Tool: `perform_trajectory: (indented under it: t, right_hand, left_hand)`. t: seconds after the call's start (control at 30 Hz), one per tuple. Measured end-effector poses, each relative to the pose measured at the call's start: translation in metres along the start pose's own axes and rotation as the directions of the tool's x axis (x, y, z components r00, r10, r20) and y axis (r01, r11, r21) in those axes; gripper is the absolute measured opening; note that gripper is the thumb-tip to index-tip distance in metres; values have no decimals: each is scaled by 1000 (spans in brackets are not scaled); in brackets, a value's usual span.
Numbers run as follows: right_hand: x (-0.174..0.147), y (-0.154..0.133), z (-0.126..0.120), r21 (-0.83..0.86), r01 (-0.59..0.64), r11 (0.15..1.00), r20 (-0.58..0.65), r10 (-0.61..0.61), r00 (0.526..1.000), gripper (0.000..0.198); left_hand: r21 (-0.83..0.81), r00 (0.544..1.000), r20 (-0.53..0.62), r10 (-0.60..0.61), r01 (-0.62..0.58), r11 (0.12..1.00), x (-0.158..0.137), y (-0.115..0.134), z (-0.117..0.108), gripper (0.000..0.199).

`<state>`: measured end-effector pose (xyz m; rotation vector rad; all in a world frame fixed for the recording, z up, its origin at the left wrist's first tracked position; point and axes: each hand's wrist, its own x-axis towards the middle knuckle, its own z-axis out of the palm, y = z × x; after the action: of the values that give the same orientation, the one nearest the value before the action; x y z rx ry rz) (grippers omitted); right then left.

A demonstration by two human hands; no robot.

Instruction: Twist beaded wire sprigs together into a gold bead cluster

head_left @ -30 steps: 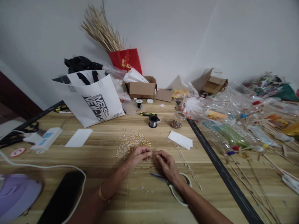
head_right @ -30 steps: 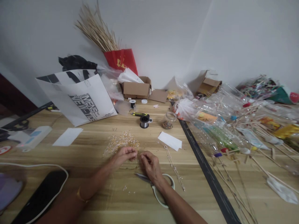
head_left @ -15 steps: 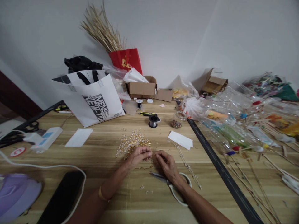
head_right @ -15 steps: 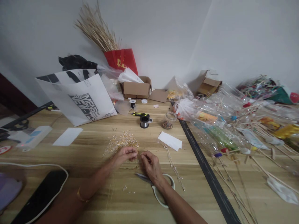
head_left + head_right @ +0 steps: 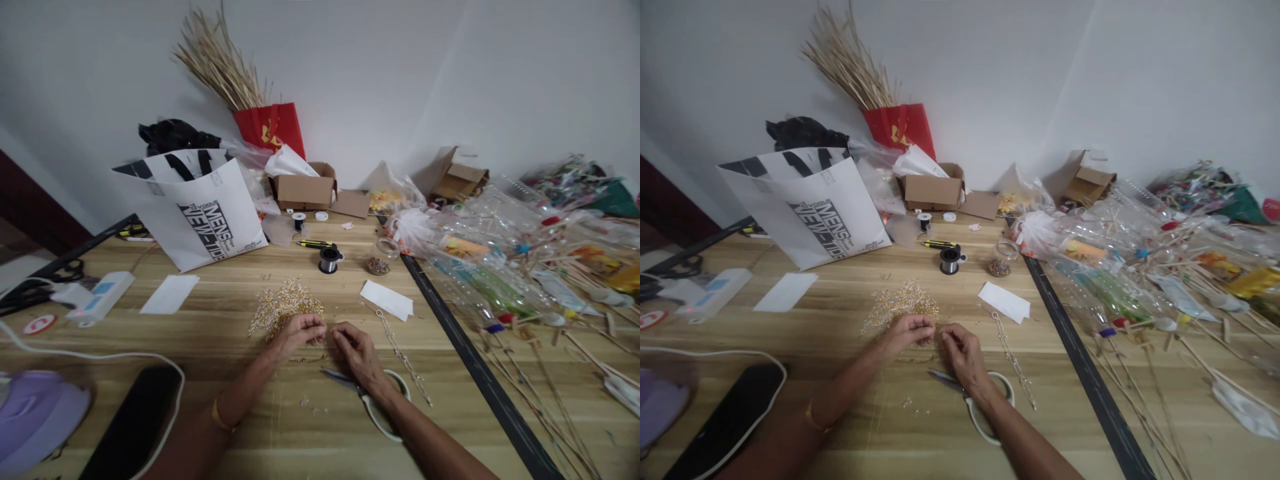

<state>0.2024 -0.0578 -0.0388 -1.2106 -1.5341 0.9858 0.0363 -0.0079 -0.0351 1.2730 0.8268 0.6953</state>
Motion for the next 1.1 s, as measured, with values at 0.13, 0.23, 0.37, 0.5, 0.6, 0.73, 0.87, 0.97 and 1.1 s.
perform_trajectory:
  t: [0.13, 0.23, 0.37, 0.5, 0.6, 0.73, 0.87, 0.97, 1.1]
  right_hand:
    - [-1, 0, 0, 3, -3, 1000, 13, 3, 1000, 26]
    - [-1, 2, 0, 14, -5, 1000, 9, 5, 1000, 26]
    - [-1, 4, 0, 17, -2, 1000, 21, 1, 1000, 26]
    - [-1, 3, 0, 33, -9, 999, 23, 8, 1000, 25]
    - [-1, 3, 1, 51, -13, 999, 21, 12, 1000, 22]
    - [-1, 4, 1, 67, -24, 998, 30, 22, 999, 21]
    - [-1, 7, 1, 79, -30, 996, 35, 27, 999, 20]
    - [-1, 8, 1, 101, -28, 995, 39, 24, 999, 20]
    - [0, 5, 0, 100, -22, 995, 41, 18, 999, 21]
  left_hand:
    - [0, 1000, 12, 6, -6, 1000, 1, -3, -1, 34]
    - [-22, 1000, 21, -10, 11, 1000, 1, -4, -1, 36]
    - [-50, 999, 32, -24, 26, 998, 1, -3, 0, 38]
    - [-72, 998, 50, -31, 34, 997, 0, -1, 1, 39]
    - [-79, 997, 69, -35, 40, 996, 0, -1, 1, 40]
    - [-80, 997, 61, -43, 48, 996, 0, -2, 1, 39]
    - [-72, 997, 60, -56, 61, 996, 1, -3, 1, 40]
    - [-71, 997, 62, -53, 58, 996, 1, -4, 0, 39]
    - [-69, 997, 67, -46, 50, 996, 3, -6, 0, 38]
